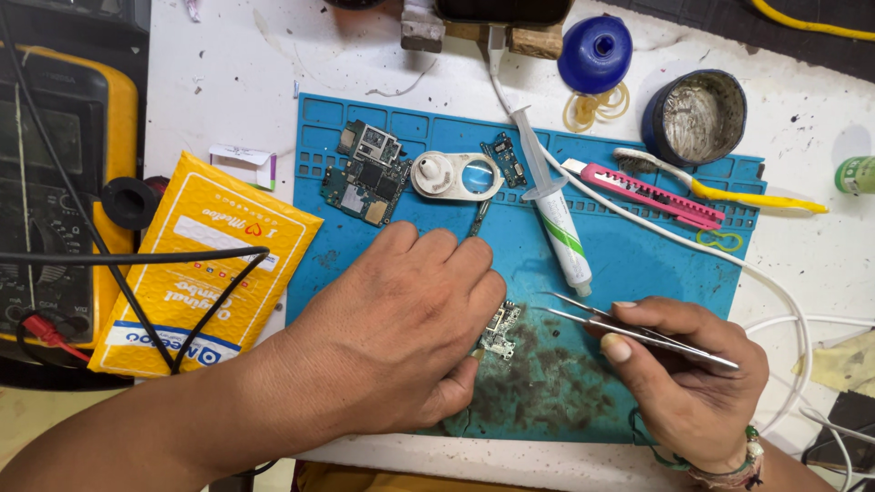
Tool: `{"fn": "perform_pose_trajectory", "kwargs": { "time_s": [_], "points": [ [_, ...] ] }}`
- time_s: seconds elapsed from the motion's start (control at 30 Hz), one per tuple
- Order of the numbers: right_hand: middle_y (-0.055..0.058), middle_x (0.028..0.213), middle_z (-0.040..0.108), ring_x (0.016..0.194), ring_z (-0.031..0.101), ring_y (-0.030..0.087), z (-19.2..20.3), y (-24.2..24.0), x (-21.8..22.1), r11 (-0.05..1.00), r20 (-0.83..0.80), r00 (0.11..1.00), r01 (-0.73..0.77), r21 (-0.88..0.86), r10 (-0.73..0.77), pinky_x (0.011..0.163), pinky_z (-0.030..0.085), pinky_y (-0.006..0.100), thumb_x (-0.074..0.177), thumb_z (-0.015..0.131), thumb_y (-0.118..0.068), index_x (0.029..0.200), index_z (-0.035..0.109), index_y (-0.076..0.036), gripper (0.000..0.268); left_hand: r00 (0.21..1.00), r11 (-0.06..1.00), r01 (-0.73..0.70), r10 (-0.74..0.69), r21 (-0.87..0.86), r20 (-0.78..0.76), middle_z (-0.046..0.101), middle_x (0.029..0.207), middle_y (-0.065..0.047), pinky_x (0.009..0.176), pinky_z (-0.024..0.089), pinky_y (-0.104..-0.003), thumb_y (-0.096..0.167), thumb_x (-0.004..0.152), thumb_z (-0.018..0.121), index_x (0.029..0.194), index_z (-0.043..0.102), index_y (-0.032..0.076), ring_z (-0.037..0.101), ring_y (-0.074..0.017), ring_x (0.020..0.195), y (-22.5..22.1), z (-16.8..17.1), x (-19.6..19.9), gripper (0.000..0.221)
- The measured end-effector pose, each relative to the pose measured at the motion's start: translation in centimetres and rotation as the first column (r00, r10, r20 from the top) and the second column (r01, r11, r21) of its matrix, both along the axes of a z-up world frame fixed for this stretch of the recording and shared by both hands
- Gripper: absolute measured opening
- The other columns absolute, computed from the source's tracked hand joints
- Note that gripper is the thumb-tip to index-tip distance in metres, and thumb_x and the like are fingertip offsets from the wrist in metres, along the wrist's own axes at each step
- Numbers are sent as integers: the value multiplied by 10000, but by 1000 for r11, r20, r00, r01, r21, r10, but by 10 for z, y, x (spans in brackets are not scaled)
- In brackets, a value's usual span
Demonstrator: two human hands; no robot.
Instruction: The person uses a hot air tool and tweezers to manipulate components on a circuit board, then picks up and handles a magnifying lens and small phone parts.
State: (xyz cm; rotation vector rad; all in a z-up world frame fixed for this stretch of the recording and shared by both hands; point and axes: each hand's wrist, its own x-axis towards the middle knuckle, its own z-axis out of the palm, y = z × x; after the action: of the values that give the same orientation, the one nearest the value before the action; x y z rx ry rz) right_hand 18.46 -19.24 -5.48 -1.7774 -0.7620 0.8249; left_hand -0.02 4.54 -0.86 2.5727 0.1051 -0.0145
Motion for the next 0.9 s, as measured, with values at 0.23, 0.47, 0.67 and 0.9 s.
{"fn": "perform_pose_trajectory", "kwargs": {
  "time_s": [0.23, 0.47, 0.67, 0.9],
  "points": [
    [185, 1077, 773, 976, 772, 203, 8, 13, 4, 982, 113, 978, -183, 52, 176, 814, 608, 267, 828, 750, 85, 1077, 735, 11, 260, 1000, 1000, 10, -10, 18, -9, 502, 820, -112, 650, 385, -419, 318, 664, 739, 768, 577, 63, 518, -263, 764, -1, 1, 1, 319],
    [182, 1054, 769, 918, 761, 181, 7, 13, 4, 984, 109, 980, -173, 52, 166, 739, 606, 247, 821, 759, 82, 1050, 741, 10, 241, 999, 999, 24, -23, 21, -24, 499, 815, -118, 643, 385, -420, 320, 668, 737, 771, 578, 55, 515, -265, 749, 0, 1, 1, 326],
    [183, 1030, 772, 888, 756, 178, 6, 11, 3, 990, 101, 987, -130, 55, 124, 725, 594, 240, 826, 759, 88, 1052, 739, 17, 238, 1000, 1000, 14, -14, 3, -13, 502, 823, -116, 652, 386, -421, 312, 668, 736, 775, 581, 58, 519, -265, 761, 0, 1, 1, 316],
    [182, 973, 766, 817, 749, 157, 3, 4, 8, 992, 99, 990, -108, 70, 101, 717, 579, 235, 846, 748, 79, 1079, 732, 26, 239, 999, 1000, 1, -1, 11, 34, 492, 821, -112, 662, 384, -426, 356, 677, 733, 794, 572, 61, 517, -270, 771, 1, 1, 0, 355]
  ]
}}
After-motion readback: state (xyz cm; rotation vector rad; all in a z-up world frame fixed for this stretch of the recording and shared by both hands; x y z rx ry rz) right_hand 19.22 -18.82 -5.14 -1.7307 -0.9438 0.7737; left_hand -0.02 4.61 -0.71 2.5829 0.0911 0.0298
